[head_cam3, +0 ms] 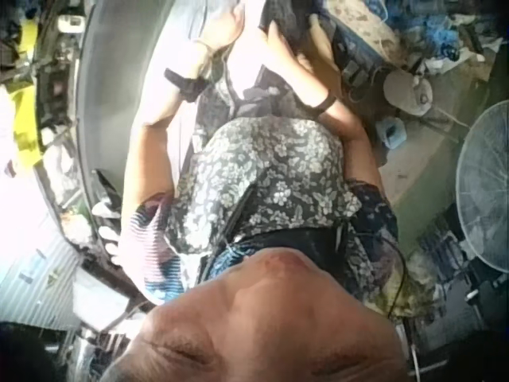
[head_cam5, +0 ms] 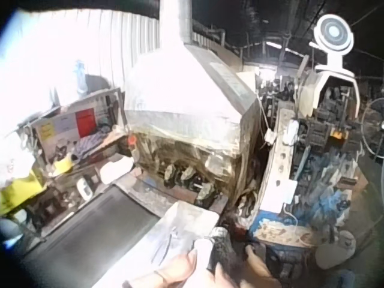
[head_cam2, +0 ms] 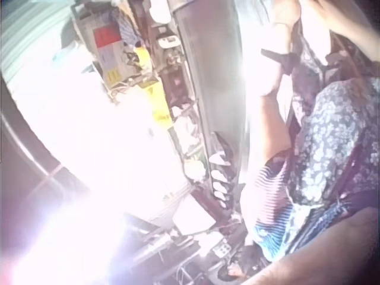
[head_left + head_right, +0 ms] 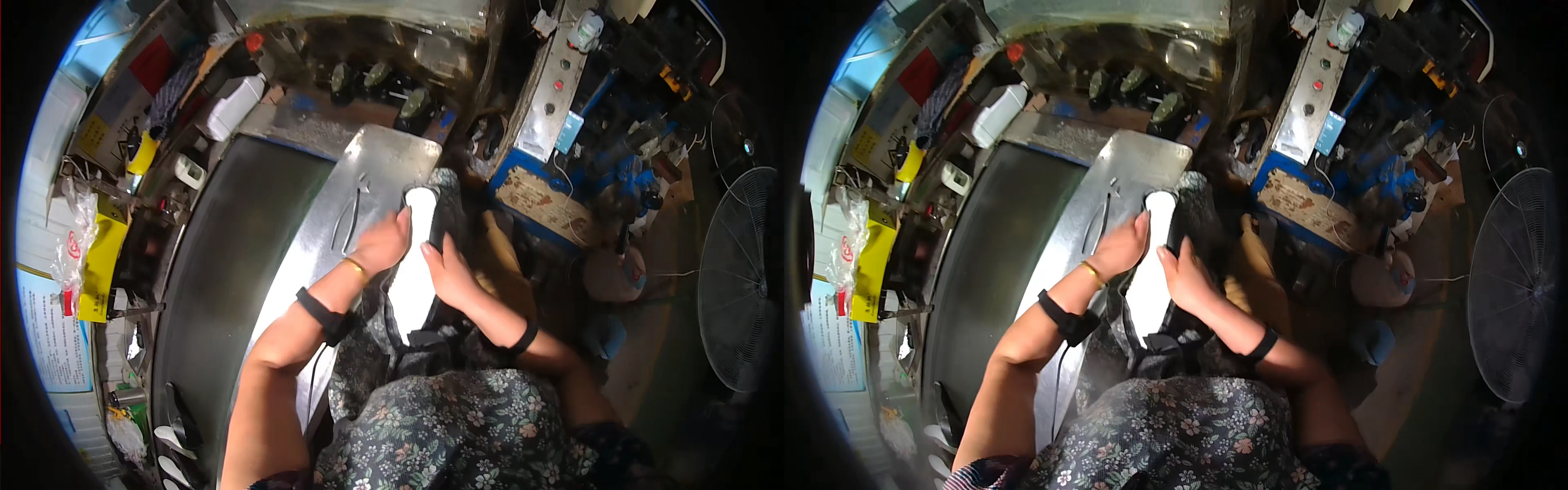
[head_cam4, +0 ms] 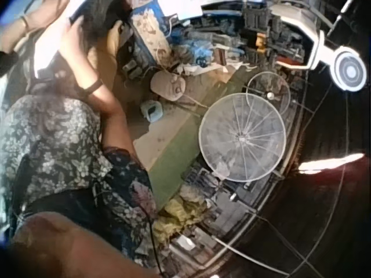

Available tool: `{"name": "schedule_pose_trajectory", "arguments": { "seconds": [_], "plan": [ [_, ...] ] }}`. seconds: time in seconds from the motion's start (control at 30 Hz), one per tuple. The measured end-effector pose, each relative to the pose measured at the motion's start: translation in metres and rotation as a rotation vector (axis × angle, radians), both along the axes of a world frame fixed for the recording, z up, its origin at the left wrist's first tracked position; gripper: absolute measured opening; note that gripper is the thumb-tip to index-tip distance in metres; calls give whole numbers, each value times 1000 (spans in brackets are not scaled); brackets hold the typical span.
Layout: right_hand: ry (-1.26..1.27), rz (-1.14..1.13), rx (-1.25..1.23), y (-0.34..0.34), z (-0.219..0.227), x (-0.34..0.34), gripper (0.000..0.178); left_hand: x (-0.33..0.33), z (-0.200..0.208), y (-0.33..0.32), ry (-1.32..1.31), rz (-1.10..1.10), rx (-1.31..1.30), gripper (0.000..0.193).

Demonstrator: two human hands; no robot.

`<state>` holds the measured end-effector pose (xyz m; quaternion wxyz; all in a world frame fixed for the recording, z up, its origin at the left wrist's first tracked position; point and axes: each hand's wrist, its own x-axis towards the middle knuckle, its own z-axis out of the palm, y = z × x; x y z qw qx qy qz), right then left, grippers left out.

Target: Operating a shoe lasting machine to shape uppers onto shoe lasts.

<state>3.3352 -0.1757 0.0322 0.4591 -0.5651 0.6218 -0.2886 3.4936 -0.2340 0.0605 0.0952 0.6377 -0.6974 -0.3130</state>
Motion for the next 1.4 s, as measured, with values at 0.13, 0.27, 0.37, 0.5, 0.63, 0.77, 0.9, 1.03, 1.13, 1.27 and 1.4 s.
{"name": "schedule_pose_trajectory", "arguments": {
  "seconds": [0.13,0.27,0.37,0.5,0.63,0.77,0.9,1.03,1.13,1.27,1.4],
  "plan": [
    [-143,-97,-94,18,-27,-7,66,21,-24,42,583,-78,227,68],
    [-41,-222,-169,24,-22,1,59,-12,14,58,218,28,171,62],
    [-62,-199,-151,21,-10,-2,56,-21,1,63,0,42,104,61],
    [-517,-164,-256,10,-49,-21,46,-22,-28,62,1311,516,395,67],
    [-737,-90,-37,9,-20,-21,47,-4,-17,60,1481,611,581,63],
    [-925,-86,62,-1,4,-17,53,-14,15,67,1554,640,525,57],
    [-1028,-85,143,6,41,-27,70,-20,27,73,1516,665,321,45],
    [-1121,-27,390,33,39,-60,64,-29,31,83,1438,658,206,37],
    [-1308,-94,666,34,28,-75,64,-39,30,84,1357,551,92,34],
    [-1429,-65,523,36,35,-76,64,-33,27,72,1585,640,330,34],
    [-1593,57,503,32,37,-99,76,-32,25,72,1585,490,365,30]
  ]
}}
